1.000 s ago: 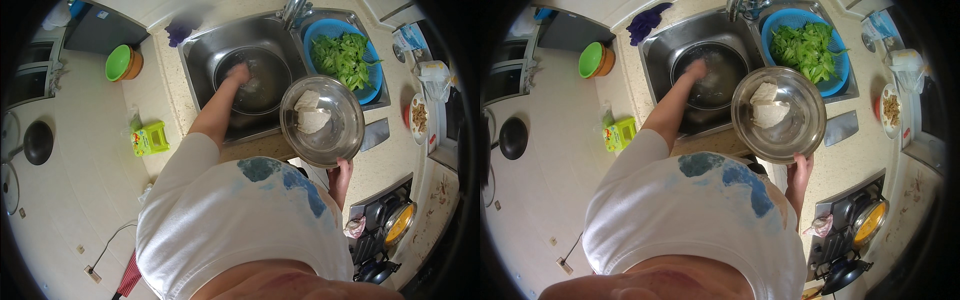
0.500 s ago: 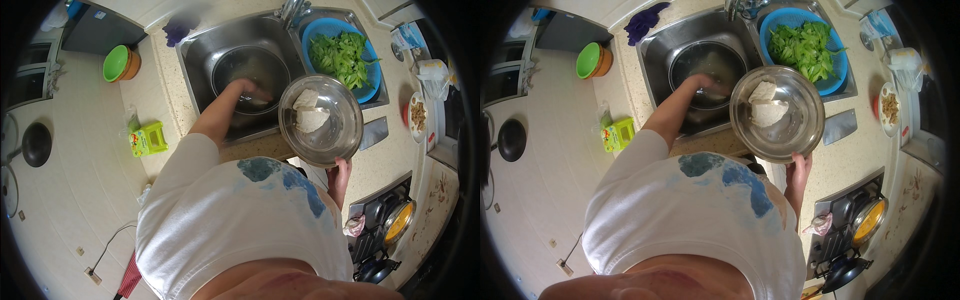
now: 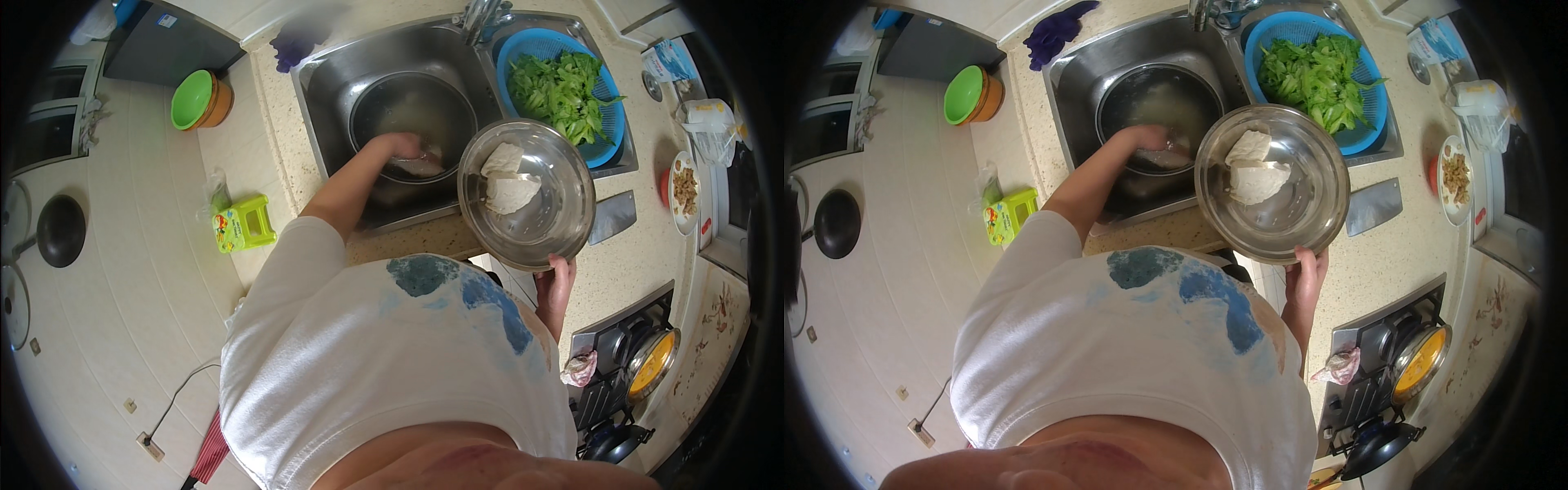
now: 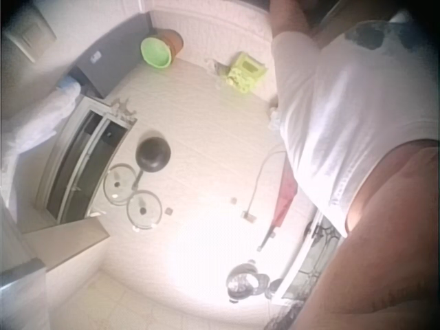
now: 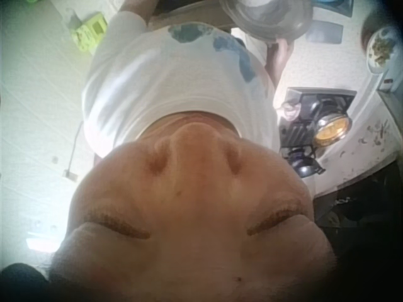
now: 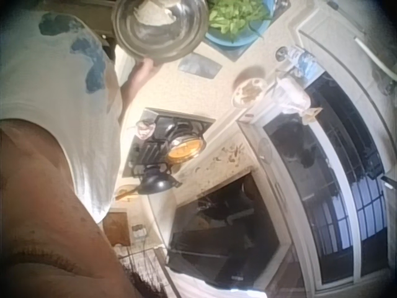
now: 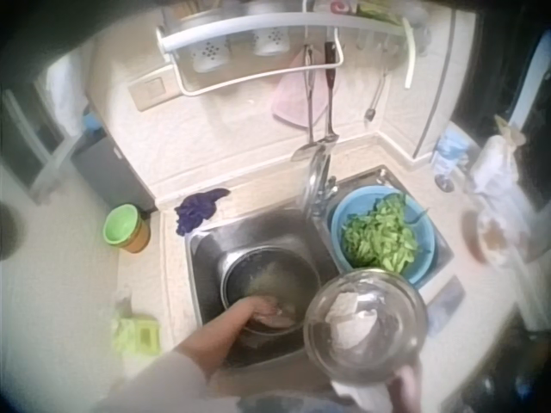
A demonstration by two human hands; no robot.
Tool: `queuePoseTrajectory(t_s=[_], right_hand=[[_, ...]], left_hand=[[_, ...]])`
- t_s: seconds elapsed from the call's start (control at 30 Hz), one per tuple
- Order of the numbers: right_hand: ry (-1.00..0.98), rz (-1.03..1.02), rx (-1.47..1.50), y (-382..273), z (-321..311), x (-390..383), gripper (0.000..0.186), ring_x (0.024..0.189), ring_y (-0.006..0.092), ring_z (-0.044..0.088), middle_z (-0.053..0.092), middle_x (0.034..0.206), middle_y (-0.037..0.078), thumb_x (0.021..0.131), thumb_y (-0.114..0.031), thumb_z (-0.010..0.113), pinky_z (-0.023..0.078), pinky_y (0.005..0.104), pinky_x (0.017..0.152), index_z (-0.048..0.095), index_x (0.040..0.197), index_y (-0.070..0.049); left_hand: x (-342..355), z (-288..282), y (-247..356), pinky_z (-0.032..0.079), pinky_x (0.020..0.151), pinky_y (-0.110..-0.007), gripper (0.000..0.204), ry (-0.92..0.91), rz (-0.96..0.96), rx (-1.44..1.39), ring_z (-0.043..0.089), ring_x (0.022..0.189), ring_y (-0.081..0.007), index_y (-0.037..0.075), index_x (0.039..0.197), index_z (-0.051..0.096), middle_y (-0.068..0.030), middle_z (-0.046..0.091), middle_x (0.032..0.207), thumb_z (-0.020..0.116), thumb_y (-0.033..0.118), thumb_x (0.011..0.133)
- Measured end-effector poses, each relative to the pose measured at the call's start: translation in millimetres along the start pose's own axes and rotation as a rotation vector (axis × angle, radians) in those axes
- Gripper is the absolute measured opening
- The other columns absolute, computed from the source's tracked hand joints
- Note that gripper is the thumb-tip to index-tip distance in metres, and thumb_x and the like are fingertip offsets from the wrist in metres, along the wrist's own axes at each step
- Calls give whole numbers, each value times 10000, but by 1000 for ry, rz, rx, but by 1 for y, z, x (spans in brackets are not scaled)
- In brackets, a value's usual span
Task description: The person cleans a wok with a cloth, places it on the stove, and turns on the burner. They then retrieve a bowl of tofu, rinse the tofu under running water, and place it into a pot of water in the sink. Finally, they cover the wok with a lid.
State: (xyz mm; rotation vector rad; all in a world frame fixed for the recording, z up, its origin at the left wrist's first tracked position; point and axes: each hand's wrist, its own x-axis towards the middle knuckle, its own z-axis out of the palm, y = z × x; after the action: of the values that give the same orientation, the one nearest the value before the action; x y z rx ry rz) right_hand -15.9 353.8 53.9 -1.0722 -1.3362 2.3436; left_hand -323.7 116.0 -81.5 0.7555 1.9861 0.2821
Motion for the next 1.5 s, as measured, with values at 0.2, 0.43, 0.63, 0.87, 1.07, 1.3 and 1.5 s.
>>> queuePoseTrajectory(t_s=[0.2,0.43,0.63,0.87,1.07,1.3,1.5], right_hand=[[-34,-6,12,3,-3,3,381,637,72,461,544,881,31,757,-84,546,356,202,508,458,1117,3],[-37,-13,-9,1,1,-1,361,668,90,494,559,890,35,768,-116,532,386,219,559,479,1109,-8],[-43,0,4,3,-2,1,379,650,82,491,553,912,55,777,-85,530,387,203,529,451,1135,10],[-64,-2,17,3,-5,3,405,719,104,535,556,954,67,779,-82,528,427,223,571,436,1164,7],[-62,1,7,4,-5,4,406,707,102,533,556,947,64,779,-79,526,425,223,567,434,1164,8],[-103,-6,16,4,-5,7,394,727,116,544,555,954,71,776,-77,524,446,238,593,435,1149,15],[-45,-6,15,2,2,3,393,675,92,511,552,913,51,771,-83,534,404,219,550,438,1142,5]], left_hand=[[-5,3,3,432,907,-391,542,426,173,-141,562,1030,-342,54,1227,485,-219,574,1136,630,311,773],[-9,-14,-9,477,819,-325,589,605,79,-588,594,964,-244,-24,1190,499,-173,611,1061,699,162,669],[-4,-7,-20,522,771,-366,532,657,102,-1464,615,928,-273,-37,1149,531,-160,607,1061,725,46,661],[2,4,-8,534,675,-437,399,417,-123,-1527,624,908,-271,-7,1080,582,-147,638,972,697,35,701],[10,5,2,513,787,-364,485,986,-135,-668,628,902,-229,50,1065,608,-114,652,984,772,163,623],[2,-1,-8,509,713,-322,370,1028,194,-922,624,846,-193,95,1070,606,-75,639,976,694,247,745],[-2,-9,-15,488,785,-388,272,595,373,-1759,582,905,-184,127,1073,552,-26,585,983,601,273,849]])
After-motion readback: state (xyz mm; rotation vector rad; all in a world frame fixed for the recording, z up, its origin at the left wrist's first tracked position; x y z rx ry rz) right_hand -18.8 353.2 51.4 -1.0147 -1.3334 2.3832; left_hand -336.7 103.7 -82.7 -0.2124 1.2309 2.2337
